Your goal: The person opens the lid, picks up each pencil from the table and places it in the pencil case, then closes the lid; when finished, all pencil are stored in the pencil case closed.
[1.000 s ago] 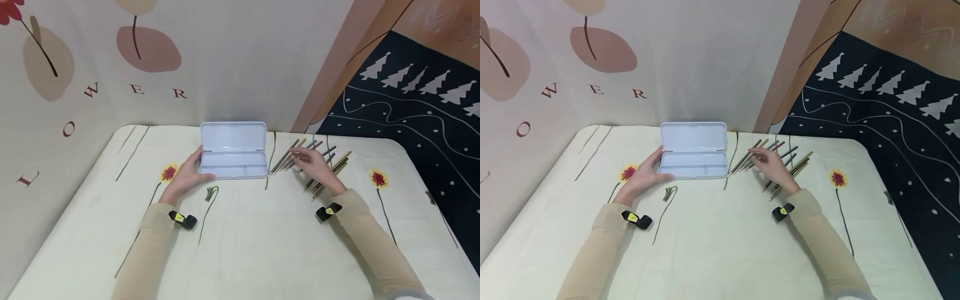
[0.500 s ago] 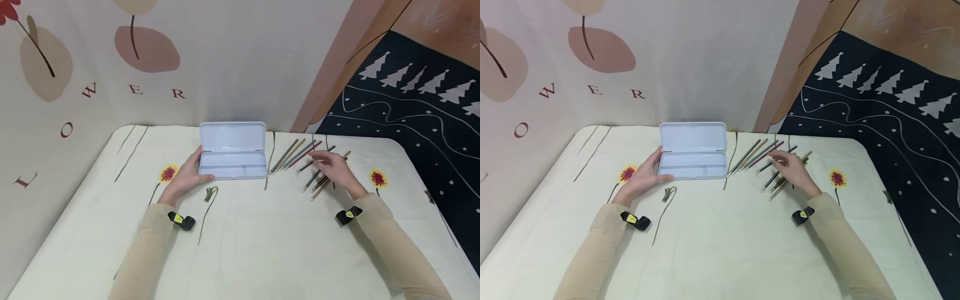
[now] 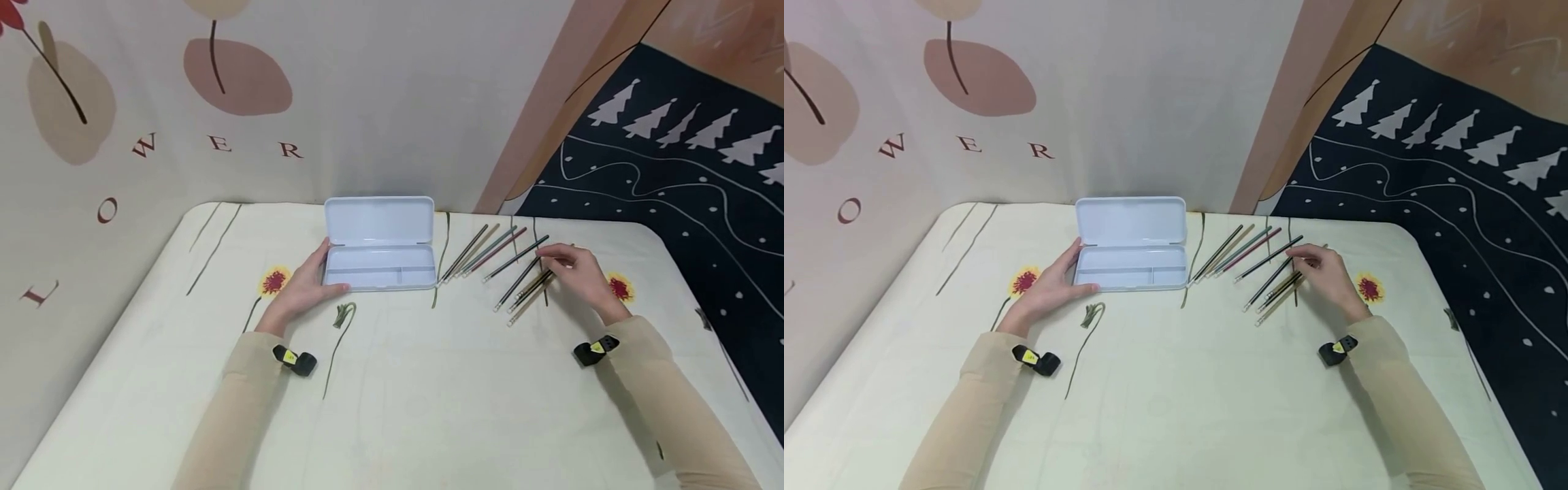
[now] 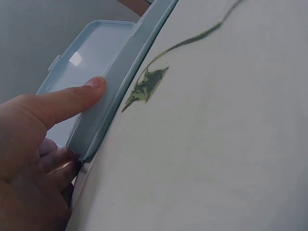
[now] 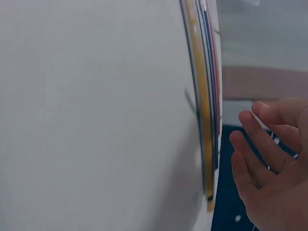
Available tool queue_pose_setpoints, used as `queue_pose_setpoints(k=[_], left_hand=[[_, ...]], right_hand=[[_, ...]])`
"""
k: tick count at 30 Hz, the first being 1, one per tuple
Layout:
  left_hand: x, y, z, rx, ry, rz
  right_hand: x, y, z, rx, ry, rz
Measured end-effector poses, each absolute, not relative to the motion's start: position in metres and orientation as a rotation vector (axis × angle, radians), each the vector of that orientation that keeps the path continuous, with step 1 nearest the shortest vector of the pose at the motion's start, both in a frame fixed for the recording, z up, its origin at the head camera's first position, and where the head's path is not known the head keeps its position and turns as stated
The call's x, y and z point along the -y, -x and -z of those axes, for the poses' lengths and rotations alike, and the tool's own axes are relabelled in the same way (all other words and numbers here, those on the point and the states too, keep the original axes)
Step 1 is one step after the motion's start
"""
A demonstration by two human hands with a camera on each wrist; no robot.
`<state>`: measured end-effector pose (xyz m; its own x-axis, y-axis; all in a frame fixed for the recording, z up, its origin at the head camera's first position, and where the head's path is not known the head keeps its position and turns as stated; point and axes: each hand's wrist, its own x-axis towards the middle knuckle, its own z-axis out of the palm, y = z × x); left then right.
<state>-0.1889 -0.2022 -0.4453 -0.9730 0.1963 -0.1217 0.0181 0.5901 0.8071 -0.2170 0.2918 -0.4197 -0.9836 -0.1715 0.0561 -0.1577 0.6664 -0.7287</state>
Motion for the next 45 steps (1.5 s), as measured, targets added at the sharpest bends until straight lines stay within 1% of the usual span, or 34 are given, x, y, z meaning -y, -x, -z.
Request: queue_pose_setpoints(k=[9,17,24,32,41,45], left_hand=[[0.204,0.189,0.448,-2.618,-0.318,-1.344],[0.204,0.186,0.446,-2.608,-0.297,-1.290],[0.206,0.186,0.447,-2.601,-0.297,-1.269],[0.207,0.186,0.447,-2.611,-0.294,-1.233],[0.207,0.186,0.443,-2.612,-0.258,-1.187],[0.206,0.186,0.444,-2.613,-0.256,-1.180]], right_hand=[[-0.311,0.217,0.426,-2.880,0.224,1.195],[-0.321,0.219,0.429,-2.872,0.165,1.151],[-0.330,0.222,0.430,-2.887,0.243,1.149],[-0.340,0.223,0.433,-2.875,0.144,1.145],[-0.344,0.223,0.433,-2.861,0.256,1.160],[-0.341,0.224,0.433,-2.868,0.346,1.166]])
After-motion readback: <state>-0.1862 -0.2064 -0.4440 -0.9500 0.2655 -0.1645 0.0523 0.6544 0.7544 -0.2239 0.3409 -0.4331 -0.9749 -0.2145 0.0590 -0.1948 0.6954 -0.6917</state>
